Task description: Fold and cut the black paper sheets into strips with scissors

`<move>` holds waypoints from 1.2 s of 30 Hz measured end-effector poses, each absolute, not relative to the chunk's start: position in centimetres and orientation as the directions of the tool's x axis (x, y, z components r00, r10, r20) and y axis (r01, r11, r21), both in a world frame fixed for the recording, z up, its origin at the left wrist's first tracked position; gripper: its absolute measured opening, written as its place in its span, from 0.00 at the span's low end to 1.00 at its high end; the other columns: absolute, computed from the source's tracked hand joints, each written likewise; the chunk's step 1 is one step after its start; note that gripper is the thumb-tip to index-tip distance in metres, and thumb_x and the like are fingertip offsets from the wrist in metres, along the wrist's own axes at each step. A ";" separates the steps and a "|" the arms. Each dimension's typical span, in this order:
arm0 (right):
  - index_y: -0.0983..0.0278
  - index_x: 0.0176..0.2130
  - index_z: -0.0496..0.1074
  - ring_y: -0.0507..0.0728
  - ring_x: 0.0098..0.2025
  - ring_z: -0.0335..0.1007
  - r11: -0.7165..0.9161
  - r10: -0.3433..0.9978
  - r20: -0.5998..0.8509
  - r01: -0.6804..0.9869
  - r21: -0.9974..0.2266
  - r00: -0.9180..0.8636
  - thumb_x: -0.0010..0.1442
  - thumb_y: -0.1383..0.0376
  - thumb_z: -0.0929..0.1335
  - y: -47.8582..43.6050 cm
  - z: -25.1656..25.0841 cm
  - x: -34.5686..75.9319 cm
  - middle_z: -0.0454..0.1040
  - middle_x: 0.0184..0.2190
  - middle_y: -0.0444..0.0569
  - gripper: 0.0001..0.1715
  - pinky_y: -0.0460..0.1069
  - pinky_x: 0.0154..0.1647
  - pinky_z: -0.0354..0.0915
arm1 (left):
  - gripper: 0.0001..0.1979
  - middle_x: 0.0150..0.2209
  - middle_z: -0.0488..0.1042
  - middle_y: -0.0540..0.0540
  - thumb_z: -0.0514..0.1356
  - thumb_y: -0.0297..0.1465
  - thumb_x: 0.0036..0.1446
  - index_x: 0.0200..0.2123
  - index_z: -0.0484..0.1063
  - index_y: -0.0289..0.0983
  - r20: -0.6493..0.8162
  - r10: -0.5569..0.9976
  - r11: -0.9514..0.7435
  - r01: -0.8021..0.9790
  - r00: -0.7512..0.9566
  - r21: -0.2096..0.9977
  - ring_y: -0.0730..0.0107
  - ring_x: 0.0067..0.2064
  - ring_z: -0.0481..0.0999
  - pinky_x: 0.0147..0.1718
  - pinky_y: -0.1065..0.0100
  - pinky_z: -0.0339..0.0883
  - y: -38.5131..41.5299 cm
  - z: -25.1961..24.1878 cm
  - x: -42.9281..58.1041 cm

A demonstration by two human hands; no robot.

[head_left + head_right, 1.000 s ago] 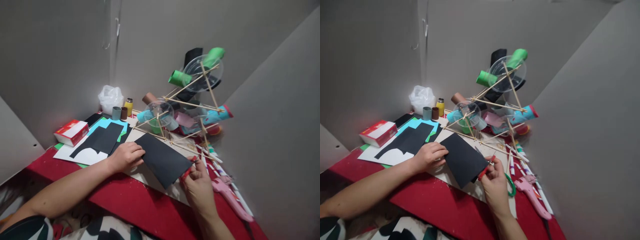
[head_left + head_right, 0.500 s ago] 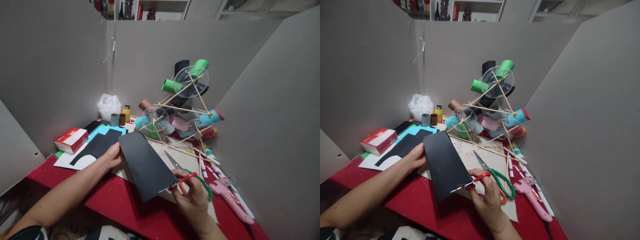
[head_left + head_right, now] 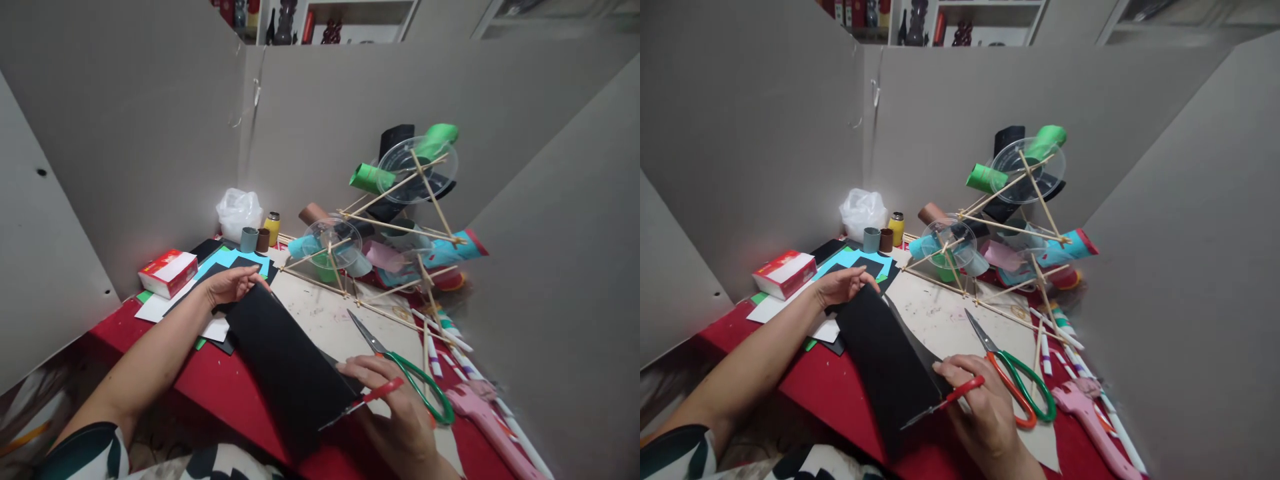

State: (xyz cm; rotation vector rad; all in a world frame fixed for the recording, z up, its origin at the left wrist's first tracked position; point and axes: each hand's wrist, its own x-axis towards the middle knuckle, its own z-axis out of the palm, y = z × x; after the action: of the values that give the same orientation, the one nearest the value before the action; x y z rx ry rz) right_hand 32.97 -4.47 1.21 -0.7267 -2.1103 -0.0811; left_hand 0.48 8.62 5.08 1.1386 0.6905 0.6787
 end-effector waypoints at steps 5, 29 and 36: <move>0.55 0.56 0.64 0.62 0.44 0.71 0.829 0.461 0.757 0.529 -0.182 -0.463 0.54 0.78 0.66 -4.4 1.4 33.0 0.74 0.41 0.51 0.33 0.60 0.44 0.68 | 0.21 0.26 0.78 0.41 0.64 0.49 0.47 0.28 0.80 0.35 -0.121 0.720 0.078 0.094 0.683 0.993 0.69 0.25 0.74 0.21 0.72 0.60 8.5 4.9 0.8; 0.59 0.51 0.69 0.62 0.42 0.71 0.816 0.344 0.823 0.578 -0.025 -0.451 0.60 0.67 0.66 -3.4 6.8 34.3 0.76 0.38 0.50 0.18 0.59 0.47 0.64 | 0.18 0.23 0.77 0.46 0.72 0.40 0.38 0.25 0.76 0.31 -0.212 0.665 0.488 -0.202 0.716 0.849 0.72 0.25 0.74 0.29 0.71 0.66 7.3 1.2 4.8; 0.58 0.47 0.73 0.63 0.41 0.71 0.814 0.390 0.815 0.574 -0.088 -0.428 0.59 0.63 0.67 -2.7 6.6 34.3 0.74 0.38 0.51 0.15 0.58 0.44 0.66 | 0.13 0.24 0.78 0.46 0.70 0.36 0.40 0.24 0.75 0.31 -0.231 0.645 0.562 -0.248 0.729 0.789 0.69 0.28 0.77 0.34 0.69 0.68 6.4 0.7 4.6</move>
State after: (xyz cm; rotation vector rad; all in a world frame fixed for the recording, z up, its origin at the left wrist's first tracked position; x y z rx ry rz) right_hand 34.26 -2.73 6.63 -0.7094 -2.0728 -0.2518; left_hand 4.63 6.40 0.68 0.8149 0.5419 0.5566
